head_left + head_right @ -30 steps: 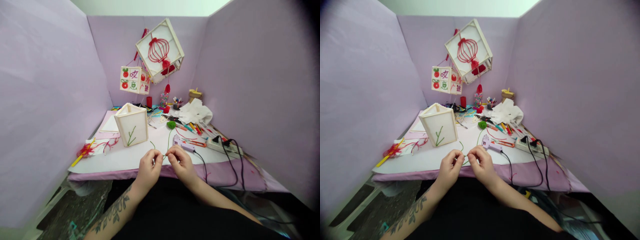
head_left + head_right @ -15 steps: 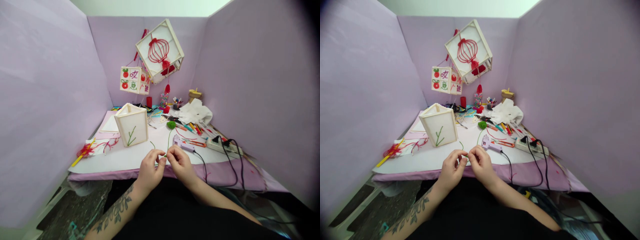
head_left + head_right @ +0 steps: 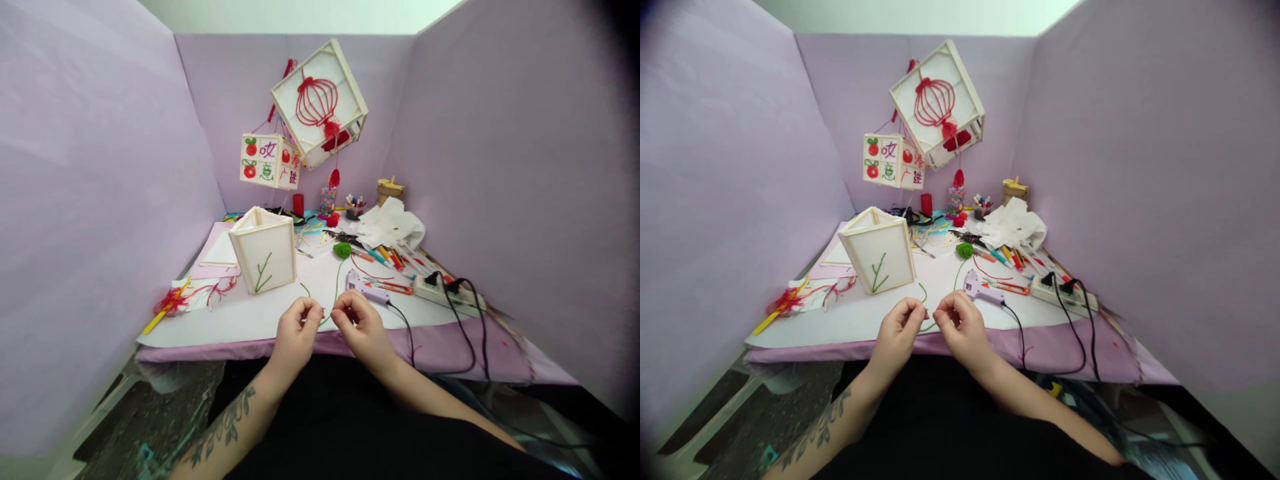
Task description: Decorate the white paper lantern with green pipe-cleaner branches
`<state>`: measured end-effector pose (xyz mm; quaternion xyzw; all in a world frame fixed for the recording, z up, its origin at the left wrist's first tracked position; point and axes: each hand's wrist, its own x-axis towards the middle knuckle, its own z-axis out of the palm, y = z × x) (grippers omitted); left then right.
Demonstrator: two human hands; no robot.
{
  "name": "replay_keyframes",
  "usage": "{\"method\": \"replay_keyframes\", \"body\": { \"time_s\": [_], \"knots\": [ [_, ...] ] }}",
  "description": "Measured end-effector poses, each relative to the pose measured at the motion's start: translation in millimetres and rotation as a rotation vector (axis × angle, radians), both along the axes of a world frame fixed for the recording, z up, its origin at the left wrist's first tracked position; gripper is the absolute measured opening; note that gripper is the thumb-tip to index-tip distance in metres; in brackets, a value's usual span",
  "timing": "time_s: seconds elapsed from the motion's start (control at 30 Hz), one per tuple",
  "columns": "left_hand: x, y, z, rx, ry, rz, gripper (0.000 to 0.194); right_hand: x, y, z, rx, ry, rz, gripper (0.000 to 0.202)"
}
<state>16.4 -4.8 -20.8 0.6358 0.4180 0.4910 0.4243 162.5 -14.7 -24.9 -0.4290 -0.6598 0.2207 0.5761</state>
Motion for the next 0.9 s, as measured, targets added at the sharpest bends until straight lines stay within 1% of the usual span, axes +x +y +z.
{"method": "replay_keyframes", "body": {
  "time_s": [0.07,0.13,0.3,0.43,0.7,0.9],
  "knots": [
    [0.4,1.4,-1.3,-0.057,-0.063,-0.034,0.023,-1.2,-0.9,0.1,0.026,-0.029,0.002,0.005],
    [0.7,2.3,-2.5,-0.073,-0.078,-0.042,0.024,-2.3,-2.0,-0.1,0.074,-0.070,0.001,0.006],
    [0.6,0.3,-1.0,0.052,0.068,0.029,0.022,-2.8,-4.3,-2.1,0.136,-0.154,-0.018,0.010],
    [0.2,-1.2,-1.0,0.111,0.140,0.045,0.021,-3.0,-4.5,-1.3,0.147,-0.170,-0.025,0.010],
    [-2.3,1.3,-3.1,0.150,0.197,0.040,0.019,-1.1,-1.6,0.9,0.148,-0.220,-0.037,0.011],
    [-3.5,1.6,-4.3,0.179,0.274,0.025,0.015,1.7,0.4,-2.8,0.220,-0.335,-0.067,0.011]
  ]
}}
